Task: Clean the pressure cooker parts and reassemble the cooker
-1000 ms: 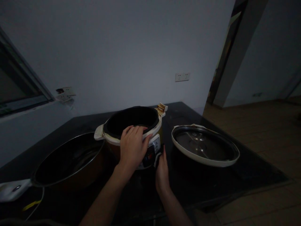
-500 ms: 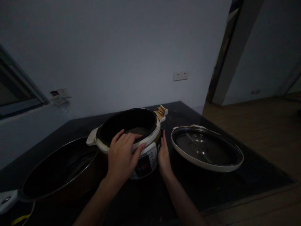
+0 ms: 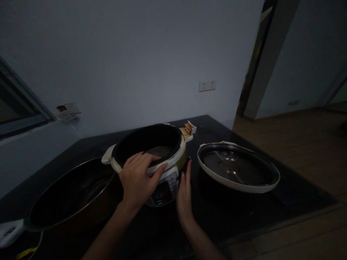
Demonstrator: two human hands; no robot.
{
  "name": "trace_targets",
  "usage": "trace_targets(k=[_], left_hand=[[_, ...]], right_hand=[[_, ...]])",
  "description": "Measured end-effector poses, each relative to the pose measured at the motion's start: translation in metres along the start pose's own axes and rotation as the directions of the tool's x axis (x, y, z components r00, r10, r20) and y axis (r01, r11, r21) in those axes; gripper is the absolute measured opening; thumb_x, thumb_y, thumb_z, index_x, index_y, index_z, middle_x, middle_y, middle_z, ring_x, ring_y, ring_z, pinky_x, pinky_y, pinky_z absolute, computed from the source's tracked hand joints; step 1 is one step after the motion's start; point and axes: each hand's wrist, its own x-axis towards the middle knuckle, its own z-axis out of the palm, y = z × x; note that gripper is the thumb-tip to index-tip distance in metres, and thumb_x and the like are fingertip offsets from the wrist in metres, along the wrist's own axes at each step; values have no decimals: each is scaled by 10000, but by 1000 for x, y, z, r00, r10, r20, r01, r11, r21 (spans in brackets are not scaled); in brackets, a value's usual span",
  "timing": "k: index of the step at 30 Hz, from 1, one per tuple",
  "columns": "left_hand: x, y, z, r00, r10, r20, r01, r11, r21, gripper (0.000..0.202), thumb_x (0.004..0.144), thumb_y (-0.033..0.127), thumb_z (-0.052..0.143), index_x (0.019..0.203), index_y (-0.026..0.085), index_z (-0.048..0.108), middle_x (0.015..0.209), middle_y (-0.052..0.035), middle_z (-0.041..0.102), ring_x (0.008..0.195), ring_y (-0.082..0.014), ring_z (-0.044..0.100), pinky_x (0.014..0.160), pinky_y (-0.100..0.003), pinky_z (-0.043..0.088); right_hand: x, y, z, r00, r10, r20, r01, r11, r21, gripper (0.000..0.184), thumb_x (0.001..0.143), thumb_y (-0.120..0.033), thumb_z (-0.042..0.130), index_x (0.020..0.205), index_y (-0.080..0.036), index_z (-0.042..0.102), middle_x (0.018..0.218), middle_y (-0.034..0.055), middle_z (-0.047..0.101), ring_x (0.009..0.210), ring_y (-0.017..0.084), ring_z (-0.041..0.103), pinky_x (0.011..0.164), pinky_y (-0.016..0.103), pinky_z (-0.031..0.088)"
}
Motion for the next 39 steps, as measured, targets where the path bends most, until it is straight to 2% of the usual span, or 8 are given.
trace_targets(k=[5,10,15,21,25,30,34,39], left_hand=[[0,-5,0,1000,-13,-18,13,1000,-12,236,916,398,549,844,211,673,811,-35,734,863,-235,682,927,-385,465],[2,-21,3,999,-29,-20,28,996,-80,230,900,391,569,805,218,687,792,-24,740,858,-228,684,918,-374,471],[4,-42,9,997,-61,-46,51,980,-193,234,870,371,594,713,225,688,724,-3,712,834,-212,670,885,-343,461],[10,-56,12,971,-237,24,233,929,-288,291,824,418,596,620,215,641,697,-12,680,806,-217,644,790,-326,445],[13,-58,10,952,-286,108,306,901,-308,335,816,452,573,597,204,635,673,-17,645,710,-193,605,675,-302,418],[15,-58,4,947,-289,137,319,893,-319,373,811,467,555,561,197,612,630,-14,609,655,-174,574,628,-290,396],[13,-62,3,953,-274,127,301,887,-350,358,804,453,567,558,198,616,619,-11,597,655,-172,575,628,-286,405],[9,-71,5,962,-253,100,272,885,-378,338,801,421,596,544,202,609,640,-11,616,681,-175,592,667,-293,431]], right_hand=[[33,-26,5,987,-153,48,154,988,-5,740,953,-597,309,1561,-203,157,1644,51,95,1517,165,71,1228,448,47],[60,-17,1,982,-176,64,174,984,26,752,934,-607,352,1546,-186,233,1631,55,165,1513,167,104,1229,415,76],[68,22,-7,995,93,23,-94,994,62,772,909,-649,341,1530,-192,295,1612,63,231,1496,179,194,1219,395,158],[31,48,-11,964,264,36,-264,964,16,898,888,-687,352,1552,-107,177,1616,157,159,1500,270,160,1194,536,170],[0,35,1,999,34,31,-31,995,-95,825,936,-599,368,1566,-148,83,1645,91,12,1519,204,-10,1222,495,59],[-9,10,16,963,-250,97,267,929,-258,706,999,-441,350,1565,-252,-26,1651,50,-58,1517,205,-70,1210,560,50],[-1,1,19,944,-314,107,331,895,-300,709,1003,-423,353,1559,-275,-61,1651,63,-49,1518,229,-60,1193,601,52],[11,1,17,955,-289,68,297,922,-249,690,996,-473,332,1568,-239,24,1652,69,13,1521,206,-24,1204,562,27]])
